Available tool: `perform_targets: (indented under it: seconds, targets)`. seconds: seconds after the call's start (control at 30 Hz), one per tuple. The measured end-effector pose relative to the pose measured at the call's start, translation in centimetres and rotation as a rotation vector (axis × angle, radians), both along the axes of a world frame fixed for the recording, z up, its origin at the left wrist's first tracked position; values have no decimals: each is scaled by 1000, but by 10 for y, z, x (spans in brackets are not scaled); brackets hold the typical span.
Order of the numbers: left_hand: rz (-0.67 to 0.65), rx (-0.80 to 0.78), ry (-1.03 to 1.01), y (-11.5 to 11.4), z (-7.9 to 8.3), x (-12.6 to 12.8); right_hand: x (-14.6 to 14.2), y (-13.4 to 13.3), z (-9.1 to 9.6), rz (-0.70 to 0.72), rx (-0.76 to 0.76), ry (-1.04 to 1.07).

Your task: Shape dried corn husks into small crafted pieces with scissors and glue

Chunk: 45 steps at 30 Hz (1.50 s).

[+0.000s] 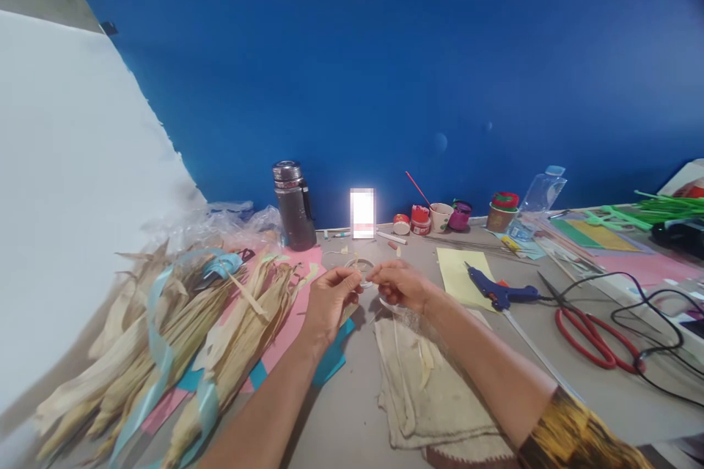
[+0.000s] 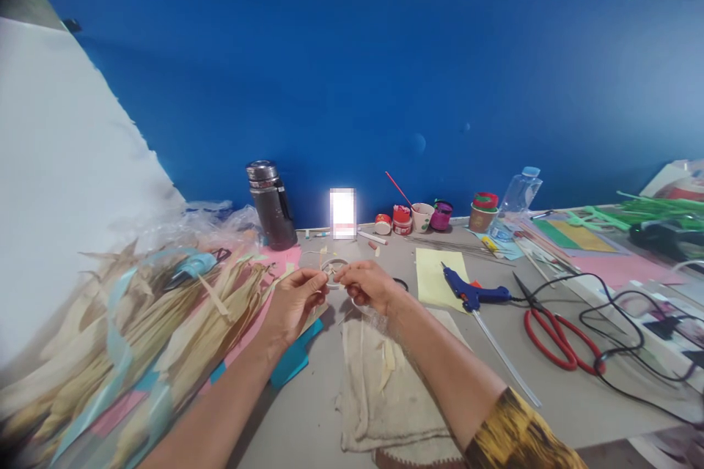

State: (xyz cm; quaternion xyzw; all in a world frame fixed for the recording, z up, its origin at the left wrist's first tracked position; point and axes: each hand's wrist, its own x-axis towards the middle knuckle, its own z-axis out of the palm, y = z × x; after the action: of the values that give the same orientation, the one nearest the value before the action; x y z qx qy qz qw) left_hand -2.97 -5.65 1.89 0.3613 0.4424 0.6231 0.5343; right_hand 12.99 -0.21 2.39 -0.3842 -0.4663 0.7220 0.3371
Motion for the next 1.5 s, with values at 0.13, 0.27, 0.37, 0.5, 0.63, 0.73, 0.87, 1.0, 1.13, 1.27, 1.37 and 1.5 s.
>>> perform_targets:
  seconds: [0.13,0.27,0.37,0.5,0.63,0.73,0.87,1.0,1.13,1.27,1.37,1.5]
  targets:
    - [-19,67,107,-1,1,0,-2,1,-1,49,-97,52]
    - [-20,110,204,-3,3,1,-5,1,0,47,-199,77]
    - [-12,127,251,-4,6,2,-8,-2,0,45,-199,65]
    - [-3,121,257,-5,7,2,-10,-4,1,7,-172,120]
    - [12,97,229,-2,2,1,-8,-4,5,-79,-119,211]
    - [15,53,198,2,-5,1,-8,-6,6,-139,-47,218]
    - [-32,-31,168,3,-10,2,-11,-8,4,-144,42,219]
    - [-65,-53,181,0,-7,3,-11,-7,1,-91,58,253]
    - [-59,-43,190,-2,-5,3,-10,-5,0,-92,82,242]
    - [-75,-31,203,-2,-7,3,-10,-6,0,-86,114,240]
    - [-90,-39,189,-2,-6,4,-10,-7,1,-45,138,252]
    - [-100,-90,113,-4,-3,6,-9,-9,3,-4,138,262]
